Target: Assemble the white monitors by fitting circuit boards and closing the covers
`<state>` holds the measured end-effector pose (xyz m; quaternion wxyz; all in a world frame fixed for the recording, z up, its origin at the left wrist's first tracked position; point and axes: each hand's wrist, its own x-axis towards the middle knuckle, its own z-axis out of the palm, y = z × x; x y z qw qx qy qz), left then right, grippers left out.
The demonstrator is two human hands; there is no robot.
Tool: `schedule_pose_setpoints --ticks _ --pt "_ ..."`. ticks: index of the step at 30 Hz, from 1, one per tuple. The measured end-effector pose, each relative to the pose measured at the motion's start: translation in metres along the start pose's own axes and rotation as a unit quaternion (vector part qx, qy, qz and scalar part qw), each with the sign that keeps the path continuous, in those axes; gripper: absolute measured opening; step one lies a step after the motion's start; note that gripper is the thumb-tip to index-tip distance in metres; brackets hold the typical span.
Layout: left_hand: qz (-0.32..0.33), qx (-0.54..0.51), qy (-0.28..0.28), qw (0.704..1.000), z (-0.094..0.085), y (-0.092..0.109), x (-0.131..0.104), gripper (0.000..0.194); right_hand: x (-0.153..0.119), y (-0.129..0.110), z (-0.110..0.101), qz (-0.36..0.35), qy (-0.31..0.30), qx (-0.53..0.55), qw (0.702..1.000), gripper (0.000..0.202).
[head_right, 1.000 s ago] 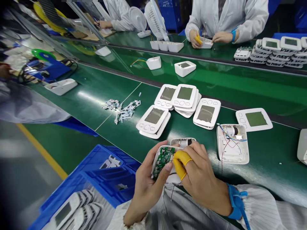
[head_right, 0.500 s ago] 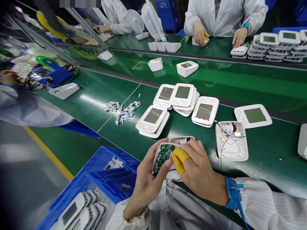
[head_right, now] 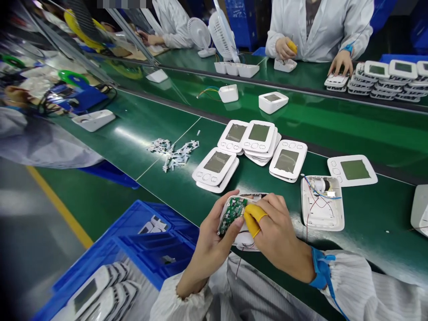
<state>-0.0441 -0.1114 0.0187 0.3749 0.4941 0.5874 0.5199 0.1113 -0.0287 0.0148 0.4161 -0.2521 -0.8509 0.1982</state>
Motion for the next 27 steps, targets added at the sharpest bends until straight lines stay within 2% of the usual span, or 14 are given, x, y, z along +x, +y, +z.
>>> schedule_pose_setpoints --ticks 3,6,9,12,15,17,19,21,24,27 --pt "-0.067 -0.050 0.024 0.996 0.006 -0.003 0.007 0.046 0.000 0.005 0.004 0.003 -0.009 -0.040 0.999 0.012" --pt "-0.130 -0.100 0.035 0.986 0.007 -0.004 0.016 0.056 0.003 0.010 -0.008 -0.005 -0.024 -0.064 0.998 0.007" --pt "-0.136 -0.099 0.047 0.985 0.000 -0.005 0.022 0.058 -0.003 0.006 -0.029 -0.062 -0.050 -0.020 0.997 0.016" --pt "-0.130 -0.074 0.043 0.988 -0.009 -0.003 0.029 0.055 -0.022 -0.006 -0.041 -0.076 -0.108 0.057 0.990 0.010" --pt "-0.081 -0.040 -0.002 0.996 -0.017 0.004 0.044 0.050 -0.043 -0.021 -0.032 -0.109 -0.200 0.076 0.971 0.020" --pt "-0.018 -0.007 -0.051 0.998 -0.020 0.013 0.060 0.045 -0.053 -0.029 -0.019 -0.160 -0.266 0.007 0.951 0.024" --pt "0.035 0.021 -0.106 0.993 -0.020 0.022 0.077 0.044 -0.060 -0.032 -0.004 -0.187 -0.295 -0.070 0.934 0.026" --pt "0.074 0.044 -0.147 0.985 -0.019 0.029 0.090 0.047 -0.062 -0.030 0.007 -0.187 -0.291 -0.095 0.934 0.020" --pt "0.101 0.069 -0.179 0.976 -0.019 0.035 0.102 0.049 -0.060 -0.023 0.010 -0.168 -0.251 -0.040 0.952 0.015" --pt "0.111 0.095 -0.193 0.970 -0.028 0.039 0.106 0.050 -0.050 -0.012 0.001 -0.059 -0.188 0.086 0.977 0.013"
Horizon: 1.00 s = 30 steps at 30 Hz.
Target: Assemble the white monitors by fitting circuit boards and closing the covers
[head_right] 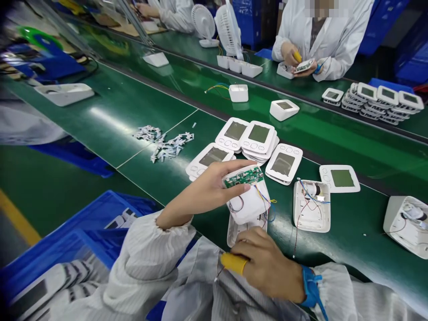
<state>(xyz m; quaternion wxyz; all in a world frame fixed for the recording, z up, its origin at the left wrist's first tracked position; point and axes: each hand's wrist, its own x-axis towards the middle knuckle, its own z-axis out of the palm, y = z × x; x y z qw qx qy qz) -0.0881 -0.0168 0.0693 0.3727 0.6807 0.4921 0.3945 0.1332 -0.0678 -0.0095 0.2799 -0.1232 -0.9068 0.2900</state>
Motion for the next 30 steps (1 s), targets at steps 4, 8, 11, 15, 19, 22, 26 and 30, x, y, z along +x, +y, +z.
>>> schedule_pose_setpoints --ticks 4,8,11,15,19,22,26,30 --pt "0.014 0.011 -0.014 1.000 -0.014 0.002 -0.015 0.049 0.018 0.017 -0.021 0.055 0.124 0.080 0.988 0.021" --pt "-0.044 0.013 -0.032 0.998 -0.010 -0.002 -0.041 0.020 0.035 0.030 -0.032 0.086 0.182 0.062 0.978 0.024" --pt "-0.092 -0.014 0.018 0.995 0.003 -0.010 -0.061 0.018 0.040 0.032 -0.032 0.113 0.180 0.074 0.974 0.024" --pt "-0.128 -0.073 0.091 0.985 0.021 -0.017 -0.080 0.016 0.040 0.028 -0.026 0.128 0.160 0.056 0.977 0.020" --pt "-0.139 -0.088 0.123 0.979 0.030 -0.012 -0.088 0.016 0.041 0.021 -0.021 0.109 0.153 0.045 0.981 0.018" --pt "-0.127 -0.083 0.138 0.979 0.033 -0.007 -0.090 0.014 0.042 0.017 -0.018 0.096 0.156 0.030 0.983 0.016" --pt "-0.122 -0.083 0.151 0.977 0.037 -0.004 -0.091 0.013 0.042 0.014 -0.018 0.092 0.161 0.020 0.982 0.014" --pt "-0.129 -0.085 0.154 0.976 0.038 -0.002 -0.092 0.013 0.041 0.011 -0.021 0.106 0.161 0.035 0.981 0.014"
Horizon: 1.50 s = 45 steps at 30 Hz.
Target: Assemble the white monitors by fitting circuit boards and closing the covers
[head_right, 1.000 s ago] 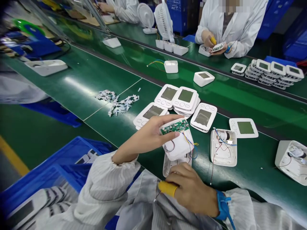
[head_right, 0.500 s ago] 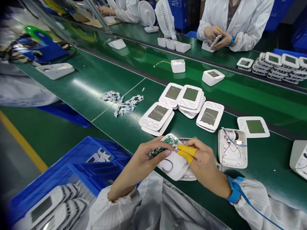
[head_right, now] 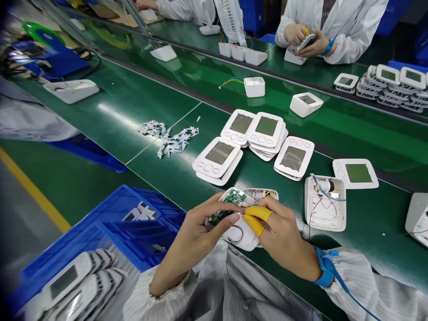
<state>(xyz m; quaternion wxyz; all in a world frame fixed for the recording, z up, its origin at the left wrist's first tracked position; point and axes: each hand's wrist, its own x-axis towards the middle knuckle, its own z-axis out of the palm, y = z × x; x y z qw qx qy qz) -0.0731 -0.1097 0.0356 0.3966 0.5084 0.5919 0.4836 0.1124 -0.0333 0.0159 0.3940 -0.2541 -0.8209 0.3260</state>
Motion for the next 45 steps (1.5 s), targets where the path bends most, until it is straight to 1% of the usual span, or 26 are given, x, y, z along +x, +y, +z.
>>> schedule_pose_setpoints --ticks 8,10,15,18,20,25,29,32,39,45 --pt "0.018 0.014 -0.005 1.000 0.003 -0.001 -0.002 0.014 -0.003 0.000 -0.001 -0.012 0.011 -0.004 1.000 0.014" --pt "0.020 0.016 -0.003 1.000 0.004 -0.001 -0.002 0.014 -0.004 -0.001 0.000 -0.016 0.005 -0.011 1.000 0.013" --pt "0.036 0.022 0.002 0.999 0.006 0.000 -0.004 0.014 -0.005 -0.006 0.002 -0.055 0.003 -0.049 0.997 0.011" --pt "0.032 0.019 0.003 0.999 0.009 0.000 -0.007 0.016 -0.004 -0.008 0.003 -0.067 0.001 -0.075 0.995 0.012" --pt "0.027 0.014 0.016 0.999 0.012 0.000 -0.009 0.018 -0.003 -0.008 0.003 -0.060 0.006 -0.078 0.995 0.012" --pt "0.014 -0.010 0.074 0.997 0.022 0.000 -0.016 0.026 -0.002 -0.007 0.003 -0.044 0.013 -0.068 0.997 0.014" --pt "-0.038 -0.045 0.107 0.993 0.030 -0.002 -0.023 0.034 -0.002 -0.007 0.004 -0.024 0.010 -0.052 0.998 0.013" --pt "-0.057 -0.052 0.126 0.989 0.033 -0.004 -0.027 0.039 -0.002 -0.007 0.005 -0.015 0.011 -0.041 0.999 0.013" --pt "-0.074 -0.044 0.146 0.986 0.036 -0.004 -0.030 0.044 -0.003 -0.007 0.005 -0.008 0.003 -0.035 0.999 0.015" --pt "-0.068 -0.043 0.152 0.985 0.039 -0.005 -0.031 0.045 -0.004 -0.008 0.005 -0.004 0.009 -0.031 0.999 0.014"
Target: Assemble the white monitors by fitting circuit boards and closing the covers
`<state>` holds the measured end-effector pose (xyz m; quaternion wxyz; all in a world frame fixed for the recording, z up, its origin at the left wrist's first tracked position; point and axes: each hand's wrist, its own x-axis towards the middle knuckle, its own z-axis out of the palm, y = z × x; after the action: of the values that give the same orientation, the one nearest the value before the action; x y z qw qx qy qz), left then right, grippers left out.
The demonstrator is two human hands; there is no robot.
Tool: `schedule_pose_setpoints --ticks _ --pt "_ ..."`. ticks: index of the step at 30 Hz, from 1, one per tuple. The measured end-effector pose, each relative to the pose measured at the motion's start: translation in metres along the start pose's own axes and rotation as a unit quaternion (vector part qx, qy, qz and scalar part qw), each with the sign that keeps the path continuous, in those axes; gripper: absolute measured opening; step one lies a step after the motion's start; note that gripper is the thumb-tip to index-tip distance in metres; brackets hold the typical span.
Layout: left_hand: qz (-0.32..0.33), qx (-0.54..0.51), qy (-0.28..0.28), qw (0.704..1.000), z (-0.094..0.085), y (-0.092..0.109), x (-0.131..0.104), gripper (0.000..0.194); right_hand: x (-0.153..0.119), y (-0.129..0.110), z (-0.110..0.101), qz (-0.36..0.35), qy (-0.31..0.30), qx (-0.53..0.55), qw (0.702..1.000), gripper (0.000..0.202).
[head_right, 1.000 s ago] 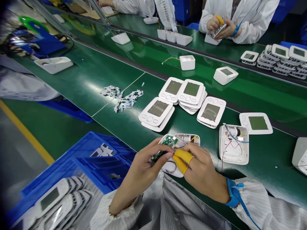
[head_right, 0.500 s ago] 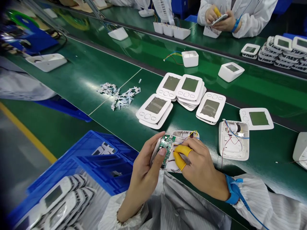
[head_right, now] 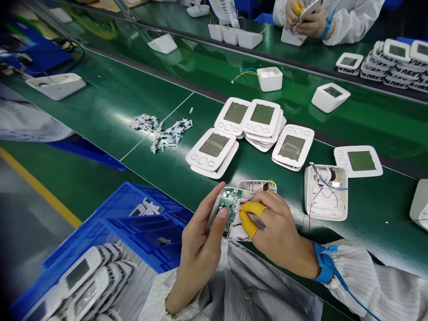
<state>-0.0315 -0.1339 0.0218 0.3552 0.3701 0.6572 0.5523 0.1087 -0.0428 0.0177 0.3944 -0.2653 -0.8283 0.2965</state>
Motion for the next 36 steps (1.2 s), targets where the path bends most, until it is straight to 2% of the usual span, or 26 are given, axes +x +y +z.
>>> schedule_pose_setpoints --ticks 5,15,36 --pt "0.043 0.026 0.016 0.999 0.0022 0.0003 -0.0006 0.045 -0.0011 0.0003 0.0020 0.013 0.009 0.014 1.000 0.014" --pt "0.067 0.060 0.025 0.996 0.0038 -0.0001 -0.0005 0.043 -0.0015 -0.0012 0.0050 0.017 0.017 0.019 1.000 0.015" --pt "0.059 0.046 0.018 0.997 0.0037 0.0007 0.0006 0.040 -0.0059 -0.0014 0.0065 0.034 0.016 0.033 0.999 0.014"
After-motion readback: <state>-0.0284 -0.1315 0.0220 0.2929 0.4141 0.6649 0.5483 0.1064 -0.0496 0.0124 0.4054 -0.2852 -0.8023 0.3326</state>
